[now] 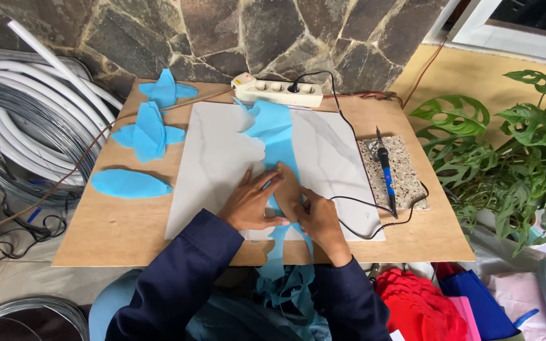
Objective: Using a heat-cutting tool to cut out specific shapes from blue fabric using a cardboard template on a cutting table.
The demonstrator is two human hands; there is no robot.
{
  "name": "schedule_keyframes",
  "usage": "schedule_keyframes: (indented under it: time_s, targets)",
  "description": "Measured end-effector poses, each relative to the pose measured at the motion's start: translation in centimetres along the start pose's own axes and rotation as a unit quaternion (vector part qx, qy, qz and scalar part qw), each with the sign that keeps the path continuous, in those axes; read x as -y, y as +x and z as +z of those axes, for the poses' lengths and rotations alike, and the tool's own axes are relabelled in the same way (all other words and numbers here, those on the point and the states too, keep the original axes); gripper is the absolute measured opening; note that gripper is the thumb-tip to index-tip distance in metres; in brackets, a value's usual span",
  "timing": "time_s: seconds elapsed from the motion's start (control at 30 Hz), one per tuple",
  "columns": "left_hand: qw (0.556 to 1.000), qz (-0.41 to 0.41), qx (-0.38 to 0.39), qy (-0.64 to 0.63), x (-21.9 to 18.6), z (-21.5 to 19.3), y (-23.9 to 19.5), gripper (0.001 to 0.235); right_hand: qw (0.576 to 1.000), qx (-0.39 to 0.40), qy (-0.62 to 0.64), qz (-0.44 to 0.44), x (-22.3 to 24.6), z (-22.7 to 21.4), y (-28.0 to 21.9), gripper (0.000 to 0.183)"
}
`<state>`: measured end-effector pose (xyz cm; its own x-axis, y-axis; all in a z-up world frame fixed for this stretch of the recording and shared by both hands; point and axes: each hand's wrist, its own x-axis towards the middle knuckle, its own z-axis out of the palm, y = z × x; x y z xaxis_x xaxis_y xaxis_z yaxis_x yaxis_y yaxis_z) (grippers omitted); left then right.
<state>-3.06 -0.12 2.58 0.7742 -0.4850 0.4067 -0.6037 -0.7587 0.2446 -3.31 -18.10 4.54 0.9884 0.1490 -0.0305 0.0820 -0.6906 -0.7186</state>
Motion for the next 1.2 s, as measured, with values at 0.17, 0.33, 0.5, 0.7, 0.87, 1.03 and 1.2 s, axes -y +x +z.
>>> schedule_keyframes:
  time_s: [0.17,0.33,0.5,0.7,0.87,1.03,1.2]
  targets:
    - [1.0,0.011,-0.006,0.022,0.0,-0.1,-0.1,0.075,0.99,-0.055,-0.11,-0.066,-0.2,-0.5,-1.3,0.038]
    - [1.0,0.003,0.003,0.028,-0.1,-0.1,-0.2,0.075,0.964,-0.141,-0.109,-0.195,-0.2,-1.1,-3.7,0.032]
    - [1.0,0.004,0.012,0.018,-0.1,-0.3,-0.2,0.072,0.958,-0.13,-0.106,-0.232,0.3,-1.3,-4.2,0.02]
    - [0.999,0.002,0.012,0.039,-0.1,-0.1,0.0,0.073,0.956,-0.117,-0.147,-0.225,-1.4,-0.4,-3.5,0.018]
    - [0.999,0.0,0.002,0.038,-0.1,0.2,0.0,0.068,0.958,-0.114,-0.143,-0.222,-1.9,-0.3,-3.3,0.02]
    - [0.999,0.003,-0.014,0.031,-0.3,0.0,0.0,0.065,0.958,-0.125,-0.133,-0.222,-2.3,0.0,-3.2,0.019]
    - [0.999,0.005,-0.018,0.038,-0.2,0.3,0.0,0.064,0.957,-0.134,-0.122,-0.226,-1.6,-0.2,-3.4,0.016]
